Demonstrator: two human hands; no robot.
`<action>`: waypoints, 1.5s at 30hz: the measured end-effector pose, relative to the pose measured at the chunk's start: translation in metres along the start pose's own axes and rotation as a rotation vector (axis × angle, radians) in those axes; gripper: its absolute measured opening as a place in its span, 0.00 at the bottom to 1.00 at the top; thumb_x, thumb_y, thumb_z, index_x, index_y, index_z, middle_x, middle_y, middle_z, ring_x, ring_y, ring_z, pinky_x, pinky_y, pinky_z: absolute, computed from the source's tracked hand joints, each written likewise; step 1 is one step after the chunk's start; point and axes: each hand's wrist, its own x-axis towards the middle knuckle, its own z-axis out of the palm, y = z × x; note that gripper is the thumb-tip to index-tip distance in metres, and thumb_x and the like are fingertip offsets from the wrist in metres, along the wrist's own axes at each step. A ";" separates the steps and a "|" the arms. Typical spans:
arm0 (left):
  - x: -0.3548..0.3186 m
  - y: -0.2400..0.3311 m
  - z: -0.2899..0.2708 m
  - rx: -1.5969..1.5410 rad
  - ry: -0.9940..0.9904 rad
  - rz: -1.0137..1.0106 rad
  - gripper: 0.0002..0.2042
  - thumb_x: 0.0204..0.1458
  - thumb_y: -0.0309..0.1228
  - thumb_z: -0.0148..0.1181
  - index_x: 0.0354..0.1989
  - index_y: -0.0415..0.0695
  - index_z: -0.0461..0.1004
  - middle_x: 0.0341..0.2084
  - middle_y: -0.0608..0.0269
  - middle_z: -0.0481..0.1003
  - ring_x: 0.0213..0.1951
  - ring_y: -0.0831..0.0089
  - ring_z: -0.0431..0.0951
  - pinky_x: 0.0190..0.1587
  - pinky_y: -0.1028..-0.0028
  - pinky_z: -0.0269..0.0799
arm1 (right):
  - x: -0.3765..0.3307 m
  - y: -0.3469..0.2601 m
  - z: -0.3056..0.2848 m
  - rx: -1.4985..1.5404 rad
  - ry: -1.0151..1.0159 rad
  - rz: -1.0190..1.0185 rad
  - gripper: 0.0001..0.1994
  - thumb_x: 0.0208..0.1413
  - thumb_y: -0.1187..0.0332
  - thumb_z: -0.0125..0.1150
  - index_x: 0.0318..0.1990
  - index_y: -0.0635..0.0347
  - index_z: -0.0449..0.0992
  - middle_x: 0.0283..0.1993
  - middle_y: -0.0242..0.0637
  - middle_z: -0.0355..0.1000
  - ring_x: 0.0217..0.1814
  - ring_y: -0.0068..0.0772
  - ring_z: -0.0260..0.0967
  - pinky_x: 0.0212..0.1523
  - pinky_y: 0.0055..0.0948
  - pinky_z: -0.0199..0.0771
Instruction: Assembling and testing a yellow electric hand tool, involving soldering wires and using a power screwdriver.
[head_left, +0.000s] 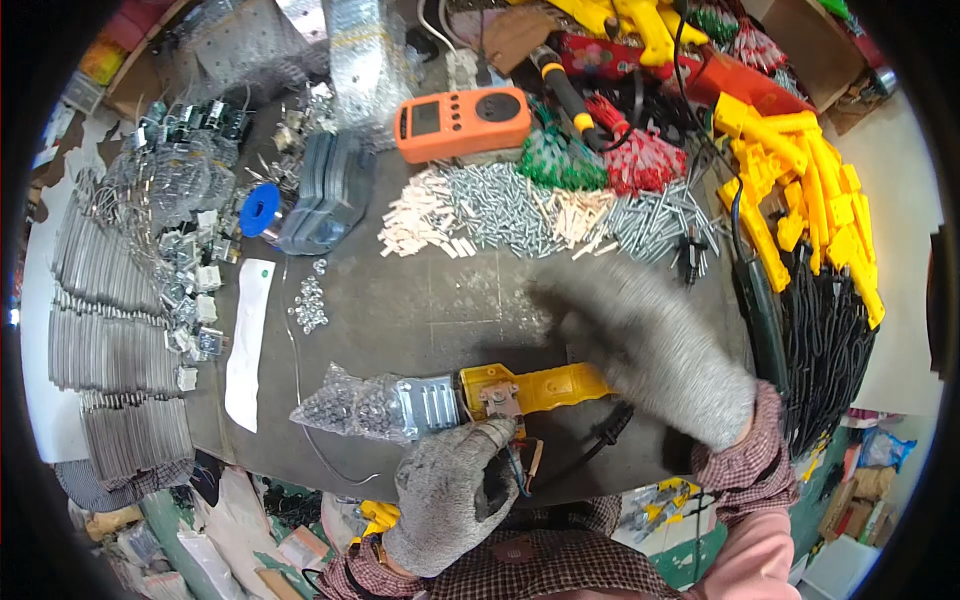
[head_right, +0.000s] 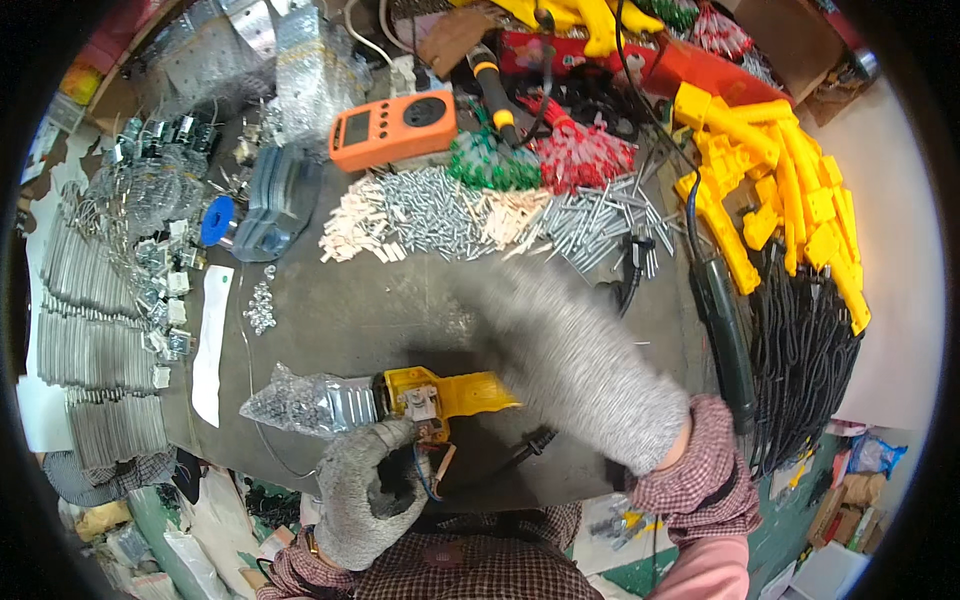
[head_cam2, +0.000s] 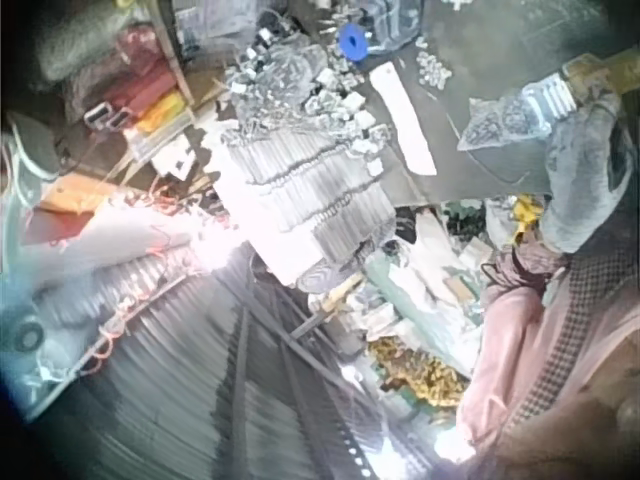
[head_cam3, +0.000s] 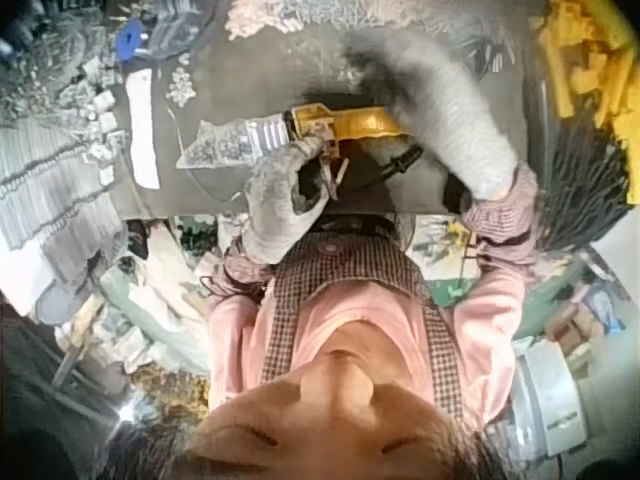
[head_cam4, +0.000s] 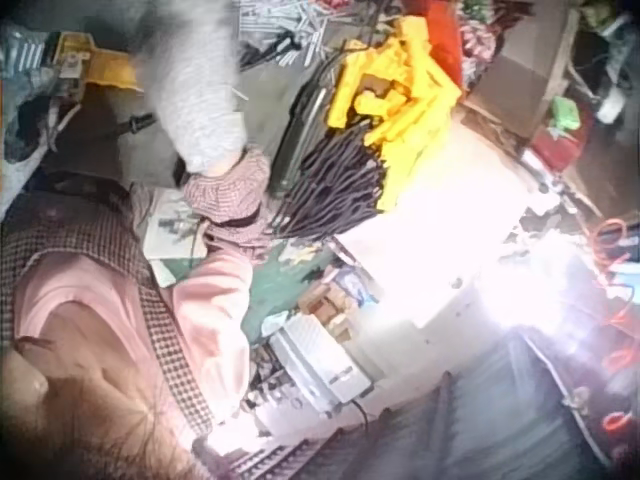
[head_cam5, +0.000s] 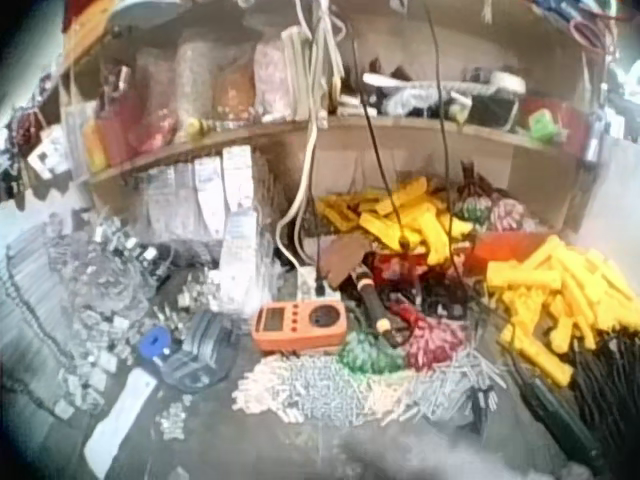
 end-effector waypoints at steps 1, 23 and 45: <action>0.001 0.000 0.001 -0.007 0.001 0.002 0.22 0.39 0.24 0.75 0.46 0.37 0.79 0.36 0.50 0.80 0.38 0.52 0.81 0.43 0.61 0.76 | -0.010 0.007 0.019 0.171 -0.040 -0.072 0.25 0.59 0.69 0.61 0.64 0.60 0.69 0.57 0.44 0.73 0.60 0.52 0.69 0.60 0.46 0.71; -0.022 -0.010 0.008 -0.058 -0.128 -0.316 0.23 0.38 0.30 0.75 0.47 0.41 0.82 0.34 0.51 0.81 0.35 0.54 0.82 0.40 0.62 0.77 | -0.016 0.014 0.067 0.272 -0.083 -0.361 0.28 0.64 0.56 0.58 0.67 0.59 0.66 0.51 0.45 0.73 0.54 0.47 0.70 0.55 0.44 0.73; -0.007 0.001 0.002 0.177 -0.134 -0.032 0.21 0.39 0.29 0.75 0.45 0.39 0.80 0.37 0.51 0.80 0.38 0.53 0.82 0.44 0.60 0.75 | -0.017 0.011 0.066 0.227 -0.058 -0.368 0.26 0.63 0.53 0.57 0.62 0.62 0.71 0.52 0.39 0.72 0.55 0.41 0.69 0.59 0.40 0.71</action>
